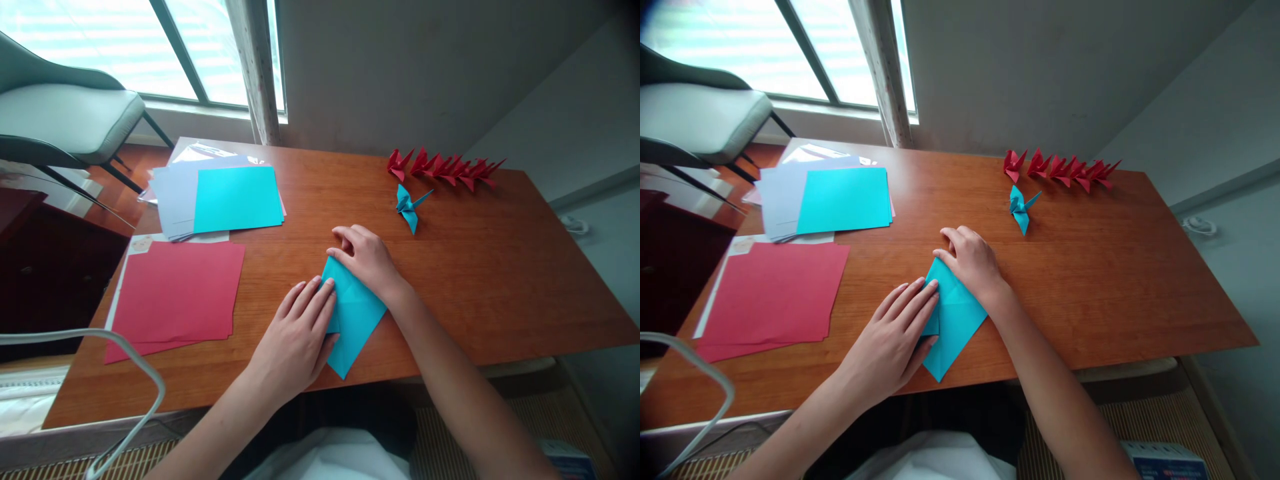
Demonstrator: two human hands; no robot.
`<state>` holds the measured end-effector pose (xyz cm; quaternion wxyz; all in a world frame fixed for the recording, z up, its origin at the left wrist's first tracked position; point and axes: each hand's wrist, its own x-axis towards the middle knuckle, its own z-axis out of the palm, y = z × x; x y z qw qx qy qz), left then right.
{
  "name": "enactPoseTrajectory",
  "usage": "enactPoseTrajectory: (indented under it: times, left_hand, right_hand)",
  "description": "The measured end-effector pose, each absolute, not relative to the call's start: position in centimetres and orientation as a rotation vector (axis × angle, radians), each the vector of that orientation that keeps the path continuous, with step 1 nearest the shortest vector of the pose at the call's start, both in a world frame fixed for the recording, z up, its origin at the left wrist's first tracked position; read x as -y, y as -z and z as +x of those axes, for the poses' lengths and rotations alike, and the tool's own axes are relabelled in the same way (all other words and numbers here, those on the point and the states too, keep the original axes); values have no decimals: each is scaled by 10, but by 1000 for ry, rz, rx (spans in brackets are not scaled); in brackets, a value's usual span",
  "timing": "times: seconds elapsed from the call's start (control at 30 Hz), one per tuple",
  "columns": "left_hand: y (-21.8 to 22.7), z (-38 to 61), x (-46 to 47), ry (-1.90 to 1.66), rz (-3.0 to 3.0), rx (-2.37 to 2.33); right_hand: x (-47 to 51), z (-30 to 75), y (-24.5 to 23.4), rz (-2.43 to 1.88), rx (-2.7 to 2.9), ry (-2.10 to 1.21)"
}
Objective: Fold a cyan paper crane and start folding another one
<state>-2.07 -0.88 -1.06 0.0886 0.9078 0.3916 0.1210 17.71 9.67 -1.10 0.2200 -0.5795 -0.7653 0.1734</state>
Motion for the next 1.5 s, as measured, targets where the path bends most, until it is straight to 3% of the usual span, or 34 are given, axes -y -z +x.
enactPoseTrajectory:
  times: [1.5]
  left_hand:
    - [10,-20,11,-411,2685,-1163]
  right_hand:
    - [-92,176,15,-1593,2138,-425]
